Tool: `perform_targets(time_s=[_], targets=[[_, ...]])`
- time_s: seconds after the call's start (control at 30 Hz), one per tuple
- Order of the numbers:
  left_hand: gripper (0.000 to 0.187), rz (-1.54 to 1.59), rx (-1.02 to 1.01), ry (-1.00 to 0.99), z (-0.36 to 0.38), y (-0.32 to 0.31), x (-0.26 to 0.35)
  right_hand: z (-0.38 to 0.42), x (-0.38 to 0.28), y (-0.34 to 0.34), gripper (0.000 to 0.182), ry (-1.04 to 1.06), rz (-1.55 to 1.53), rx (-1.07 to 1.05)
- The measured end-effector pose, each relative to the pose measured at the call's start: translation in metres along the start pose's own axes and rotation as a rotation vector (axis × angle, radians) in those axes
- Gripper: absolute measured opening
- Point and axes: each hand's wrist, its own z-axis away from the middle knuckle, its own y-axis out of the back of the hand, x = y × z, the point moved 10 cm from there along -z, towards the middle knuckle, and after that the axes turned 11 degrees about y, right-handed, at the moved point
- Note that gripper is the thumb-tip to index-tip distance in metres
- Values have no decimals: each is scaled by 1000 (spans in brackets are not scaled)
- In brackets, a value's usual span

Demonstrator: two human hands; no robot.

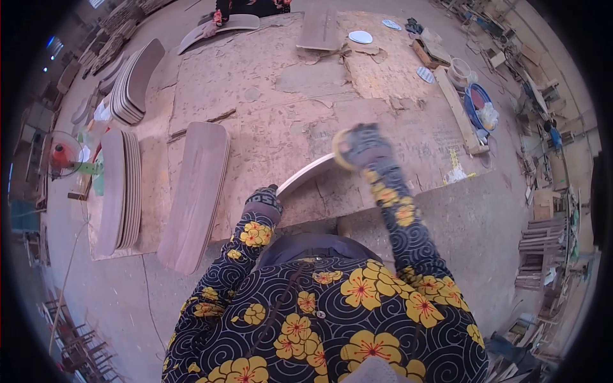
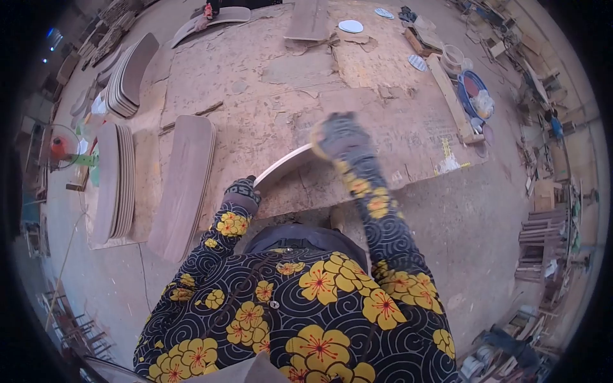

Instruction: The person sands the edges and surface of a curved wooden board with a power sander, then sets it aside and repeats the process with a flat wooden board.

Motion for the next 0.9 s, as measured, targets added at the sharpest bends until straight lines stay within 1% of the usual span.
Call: perform_targets(time_s=[0.03,0.1,0.2,0.23,0.27,0.3,0.33,0.37,0.4,0.47,0.5,0.6,0.67,0.7,0.77,0.8,0.87,0.9], targets=[[47,-13,-19,2,1,1,0,-14,-35,-19,56,66,-20,-99],[49,-33,-53,9,0,5,1,-16,-122,4,36,197,27,-2],[55,-146,-45,-66,-2,-15,-22,10,-150,47,37,149,-69,65],[61,-159,-65,-71,2,-16,-35,-2,-130,37,50,41,-50,-100],[62,-148,-108,-21,7,-23,-47,-14,-106,27,50,96,88,-64],[63,-139,-153,33,22,-11,-52,-21,-73,6,51,153,223,-29],[64,-131,-199,91,32,-4,-59,-19,-35,3,47,111,395,103],[64,-86,-208,73,36,-4,-57,-12,-2,9,45,72,565,234],[63,-65,-169,81,37,-3,-59,-21,50,11,47,-48,430,86],[61,-24,-76,86,33,1,-62,-6,103,34,51,-199,294,-45],[62,6,-63,82,17,2,-71,4,113,54,53,-229,294,-28],[63,10,-190,42,-27,32,-84,32,118,78,56,-276,292,79],[63,177,-372,201,-56,39,-107,52,100,85,58,-349,51,332],[64,195,-290,239,-67,49,-120,60,93,87,60,-384,-78,459],[65,215,-127,310,-82,57,-149,57,75,66,61,-325,-323,559],[65,294,-42,296,-80,56,-161,54,67,53,63,-297,-446,606],[64,446,134,256,-61,42,-185,43,55,24,63,-271,-477,554],[61,44,392,182,-45,33,-181,40,50,11,63,-263,-492,531]])
